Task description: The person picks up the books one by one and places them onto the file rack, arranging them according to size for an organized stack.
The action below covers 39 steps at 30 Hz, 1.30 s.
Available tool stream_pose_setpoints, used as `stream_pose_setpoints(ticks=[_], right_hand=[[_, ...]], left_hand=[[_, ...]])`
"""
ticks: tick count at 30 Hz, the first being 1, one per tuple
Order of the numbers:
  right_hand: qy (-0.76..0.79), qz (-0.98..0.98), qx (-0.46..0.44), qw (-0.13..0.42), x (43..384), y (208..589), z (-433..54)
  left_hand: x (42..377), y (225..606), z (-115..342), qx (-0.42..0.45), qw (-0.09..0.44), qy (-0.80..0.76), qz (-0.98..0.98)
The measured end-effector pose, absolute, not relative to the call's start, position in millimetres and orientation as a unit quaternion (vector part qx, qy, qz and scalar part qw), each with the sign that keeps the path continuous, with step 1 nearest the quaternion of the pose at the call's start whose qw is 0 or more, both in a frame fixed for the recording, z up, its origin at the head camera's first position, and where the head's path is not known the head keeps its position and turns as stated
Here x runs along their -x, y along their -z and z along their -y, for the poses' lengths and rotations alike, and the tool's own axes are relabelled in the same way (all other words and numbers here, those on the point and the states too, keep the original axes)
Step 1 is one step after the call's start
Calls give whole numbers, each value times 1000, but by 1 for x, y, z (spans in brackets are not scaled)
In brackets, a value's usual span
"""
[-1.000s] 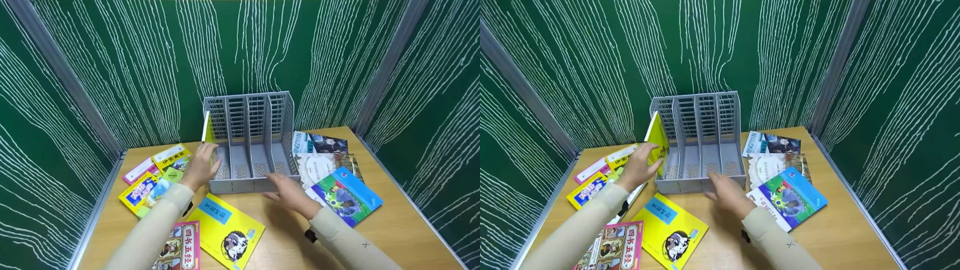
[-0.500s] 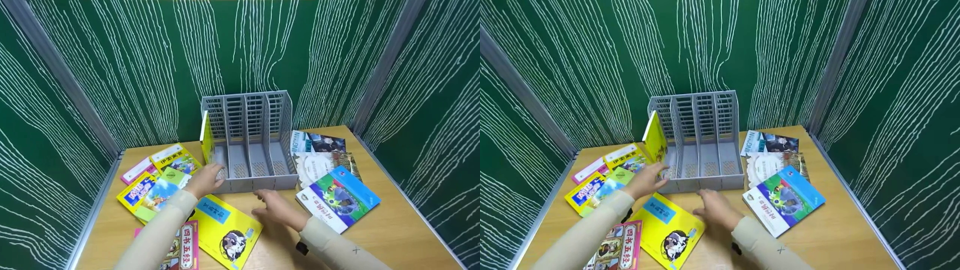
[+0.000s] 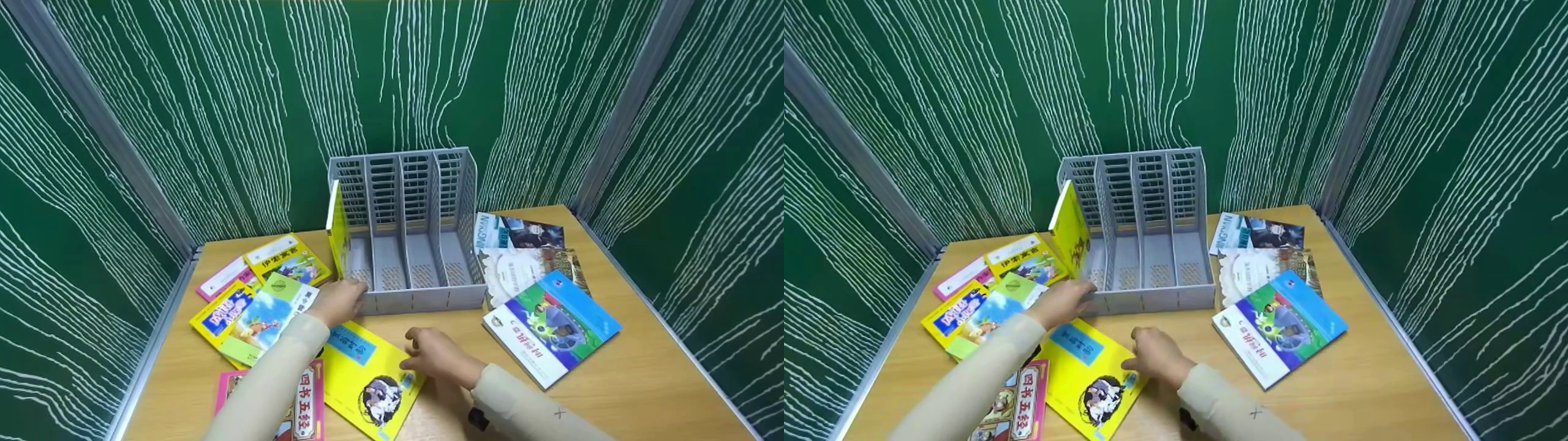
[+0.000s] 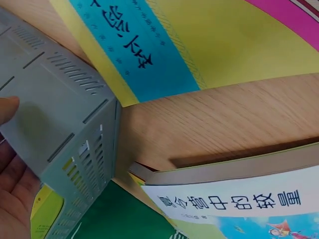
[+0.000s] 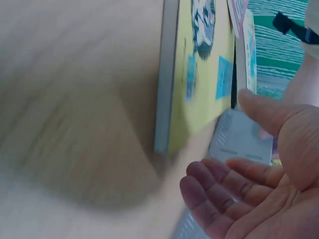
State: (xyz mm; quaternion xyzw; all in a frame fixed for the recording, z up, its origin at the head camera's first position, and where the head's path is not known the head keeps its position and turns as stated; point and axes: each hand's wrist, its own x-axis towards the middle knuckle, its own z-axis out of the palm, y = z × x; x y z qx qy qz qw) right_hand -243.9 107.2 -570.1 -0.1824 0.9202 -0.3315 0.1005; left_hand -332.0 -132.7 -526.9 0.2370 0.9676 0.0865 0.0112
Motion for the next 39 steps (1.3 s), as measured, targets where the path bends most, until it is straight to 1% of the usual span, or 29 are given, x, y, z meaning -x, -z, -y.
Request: stream_pose_setpoints(ticks=[7,17,20,24,27,30,34,39], right_hand=[[303,-933,160,114,239,578,-90],[269,-944,145,125,239,579,-79],[285,-939,138,136,239,578,-78],[291,-936,145,133,243,581,-80],[297,-934,141,142,244,582,-80],[307,-930,118,162,246,581,-78],[300,-931,90,185,248,580,-76],[290,-930,75,214,251,579,-76]], left_hand=[[332,529,129,-206,39,-68,-975],[334,527,128,-194,50,-65,-978],[334,529,129,-195,47,-64,-978],[334,531,129,-225,16,-45,-973],[335,532,130,-235,5,-38,-971],[334,533,129,-225,13,-45,-973],[334,532,128,-225,8,-44,-973],[333,534,128,-215,14,-51,-975]])
